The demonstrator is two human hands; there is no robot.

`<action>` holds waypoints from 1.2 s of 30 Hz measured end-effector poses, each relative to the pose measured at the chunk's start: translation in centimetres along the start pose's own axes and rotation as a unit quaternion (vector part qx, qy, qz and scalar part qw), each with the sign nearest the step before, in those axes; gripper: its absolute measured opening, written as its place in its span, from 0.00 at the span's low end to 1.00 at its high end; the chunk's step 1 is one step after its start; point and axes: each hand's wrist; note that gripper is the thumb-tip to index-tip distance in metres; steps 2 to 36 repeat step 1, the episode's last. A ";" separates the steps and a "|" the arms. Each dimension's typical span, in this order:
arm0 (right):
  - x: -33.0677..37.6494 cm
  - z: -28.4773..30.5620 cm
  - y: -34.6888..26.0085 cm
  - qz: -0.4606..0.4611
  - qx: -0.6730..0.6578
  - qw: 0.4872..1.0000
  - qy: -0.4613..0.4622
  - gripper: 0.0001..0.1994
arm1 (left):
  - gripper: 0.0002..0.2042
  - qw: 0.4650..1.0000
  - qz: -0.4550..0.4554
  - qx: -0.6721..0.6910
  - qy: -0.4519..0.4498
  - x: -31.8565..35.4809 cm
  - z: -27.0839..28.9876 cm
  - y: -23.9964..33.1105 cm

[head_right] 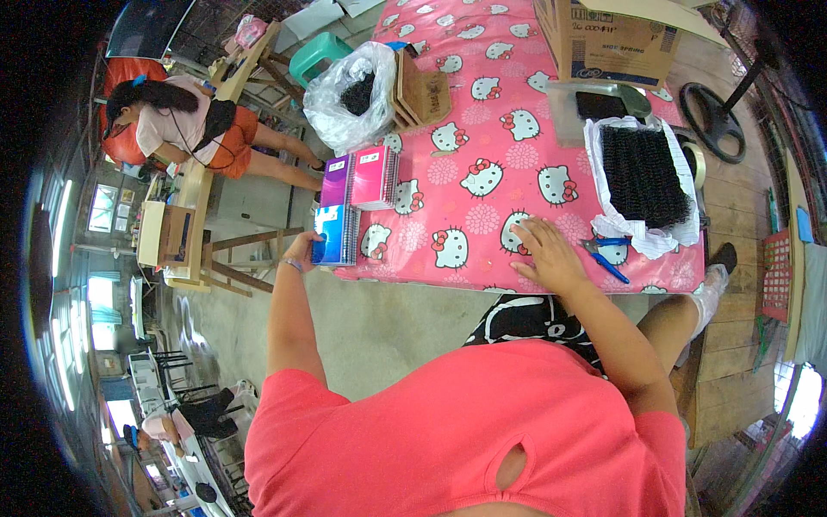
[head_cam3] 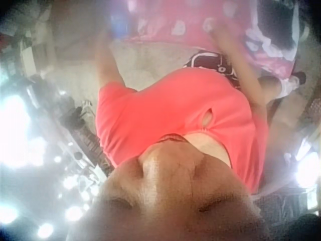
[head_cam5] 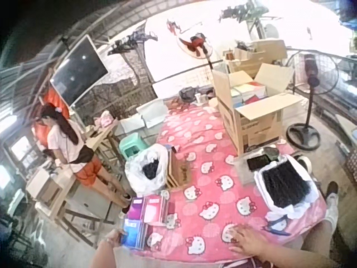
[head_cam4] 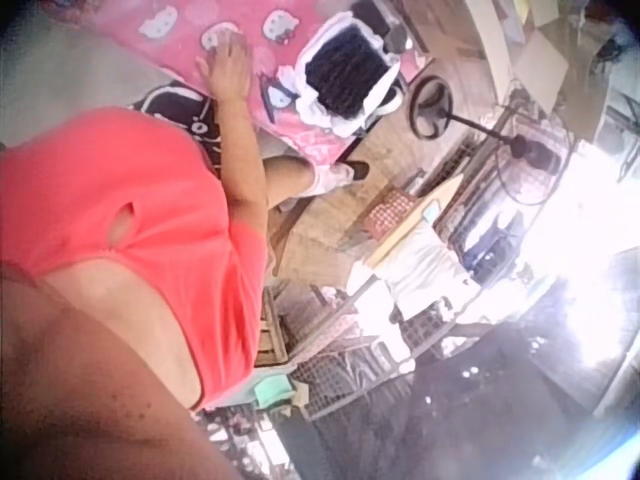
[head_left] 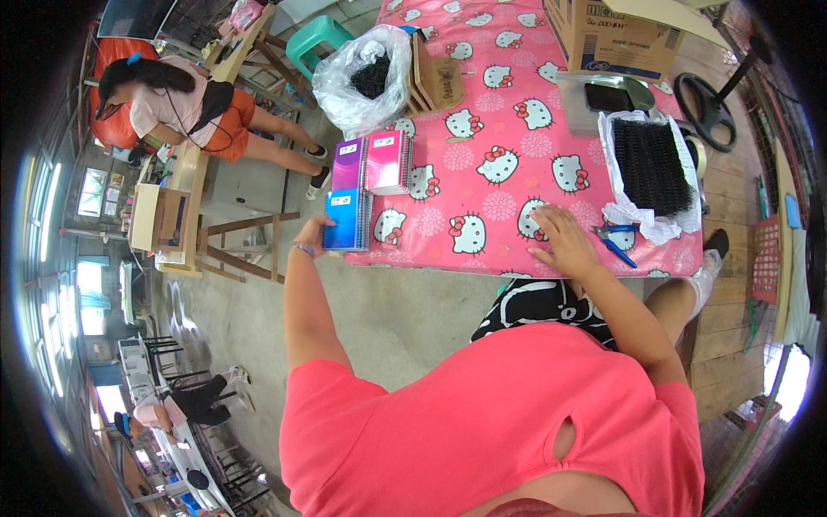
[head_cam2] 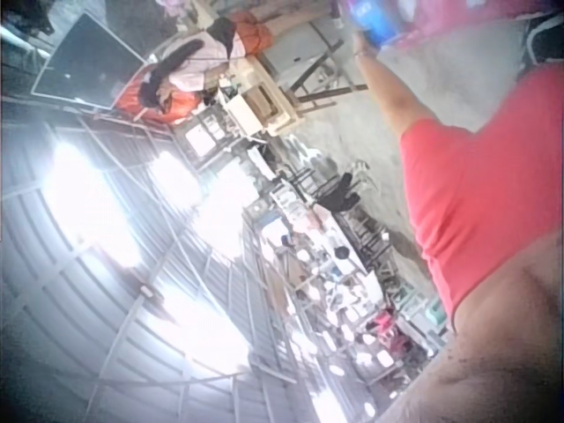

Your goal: The person trims excess material from small blue cards and places them into a black tray.

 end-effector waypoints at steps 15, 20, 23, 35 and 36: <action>0.3 0.0 0.4 -0.007 0.008 1.000 -0.003 0.36 | 0.22 0.999 -0.013 -0.045 0.010 0.1 -2.1 0.3; 0.3 0.0 0.4 -0.007 0.008 1.000 -0.003 0.36 | 0.22 0.999 -0.013 -0.045 0.010 0.1 -2.1 0.3; 0.3 0.0 0.4 -0.007 0.008 1.000 -0.003 0.36 | 0.22 0.999 -0.013 -0.045 0.010 0.1 -2.1 0.3; 0.3 0.0 0.4 -0.007 0.008 1.000 -0.003 0.36 | 0.22 0.999 -0.013 -0.045 0.010 0.1 -2.1 0.3; 0.3 0.0 0.4 -0.007 0.008 1.000 -0.003 0.36 | 0.22 0.999 -0.013 -0.045 0.010 0.1 -2.1 0.3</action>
Point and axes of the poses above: each hand's wrist, its own x-axis away from the middle knuckle, its own z-axis out of the back of the hand, y = z × x, and after that the axes turned 9 degrees about x, right-handed
